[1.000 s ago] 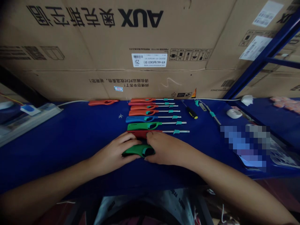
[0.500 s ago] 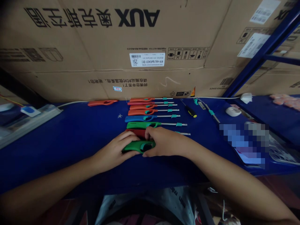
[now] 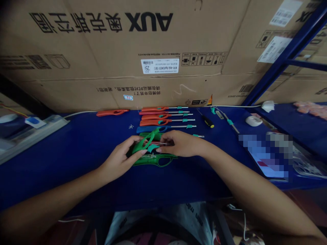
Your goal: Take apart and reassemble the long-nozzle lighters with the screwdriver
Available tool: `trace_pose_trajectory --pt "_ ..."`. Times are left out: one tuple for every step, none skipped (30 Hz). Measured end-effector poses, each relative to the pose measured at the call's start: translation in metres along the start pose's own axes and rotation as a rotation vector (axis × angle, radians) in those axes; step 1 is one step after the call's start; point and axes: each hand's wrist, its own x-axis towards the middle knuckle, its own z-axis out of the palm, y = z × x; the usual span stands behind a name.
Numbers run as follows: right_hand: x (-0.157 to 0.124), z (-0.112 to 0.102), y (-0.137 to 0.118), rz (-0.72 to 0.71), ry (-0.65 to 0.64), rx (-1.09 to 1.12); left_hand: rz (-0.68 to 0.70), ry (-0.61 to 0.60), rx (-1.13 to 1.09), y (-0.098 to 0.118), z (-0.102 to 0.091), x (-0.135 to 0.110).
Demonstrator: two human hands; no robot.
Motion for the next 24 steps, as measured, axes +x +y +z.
trace_pose_trajectory --pt "0.001 0.0 0.0 -0.005 -0.014 -0.013 -0.022 0.006 -0.039 0.0 0.0 0.0" --pt "0.001 0.0 0.0 -0.008 -0.028 -0.012 -0.04 0.016 -0.092 0.0 0.001 -0.001" --pt "0.001 0.0 0.0 -0.011 -0.037 -0.012 -0.055 0.028 -0.152 0.0 0.001 -0.001" --pt "0.001 0.001 0.0 -0.014 -0.034 -0.023 -0.068 0.041 -0.215 0.0 0.001 -0.001" --pt "0.001 0.001 -0.001 -0.022 -0.027 -0.037 -0.076 0.056 -0.276 0.001 0.001 0.0" --pt "0.0 0.002 -0.001 -0.031 -0.019 -0.051 -0.081 0.077 -0.331 0.001 0.0 0.0" --pt "0.0 0.003 -0.002 -0.04 -0.012 -0.06 -0.085 0.104 -0.379 0.001 -0.001 0.001" --pt "0.0 0.003 -0.002 -0.048 -0.002 -0.065 -0.09 0.132 -0.413 0.001 -0.003 0.002" --pt "0.0 0.004 -0.003 -0.057 0.011 -0.072 -0.097 0.159 -0.431 0.0 -0.005 0.003" --pt "-0.001 0.005 -0.003 -0.067 0.026 -0.08 -0.107 0.185 -0.432 0.0 -0.007 0.004" --pt "-0.001 0.005 -0.003 -0.08 0.042 -0.089 -0.12 0.206 -0.417 0.0 -0.01 0.005" --pt "-0.001 0.006 -0.003 -0.095 0.058 -0.101 -0.135 0.214 -0.385 -0.001 -0.012 0.005" --pt "-0.001 0.006 -0.002 -0.11 0.076 -0.117 -0.145 0.216 -0.339 0.0 -0.013 0.005" --pt "-0.001 0.006 -0.002 -0.123 0.091 -0.136 -0.147 0.211 -0.283 0.0 -0.014 0.005" --pt "0.0 0.007 -0.001 -0.133 0.103 -0.154 -0.135 0.201 -0.218 0.001 -0.015 0.005" --pt "0.0 0.007 0.0 -0.142 0.11 -0.177 -0.11 0.185 -0.144 0.002 -0.014 0.004" --pt "0.0 0.006 0.001 -0.153 0.111 -0.209 -0.071 0.161 -0.066 0.002 -0.014 0.003" --pt "0.0 0.006 0.002 -0.164 0.108 -0.249 -0.021 0.136 0.007 0.003 -0.013 0.002" --pt "0.001 0.006 0.003 -0.173 0.105 -0.296 0.034 0.107 0.07 0.003 -0.011 0.002" --pt "0.001 0.006 0.004 -0.178 0.1 -0.343 0.085 0.073 0.121 0.003 -0.01 0.001" --pt "0.001 0.006 0.004 -0.179 0.098 -0.385 0.127 0.038 0.161 0.002 -0.008 0.001" --pt "0.002 0.006 0.005 -0.176 0.097 -0.414 0.151 0.004 0.193 0.001 -0.007 0.001" --pt "0.002 0.006 0.005 -0.173 0.101 -0.425 0.158 -0.03 0.214 0.0 -0.005 0.001" --pt "0.002 0.006 0.005 -0.177 0.106 -0.421 0.149 -0.058 0.229 -0.001 -0.004 0.001"
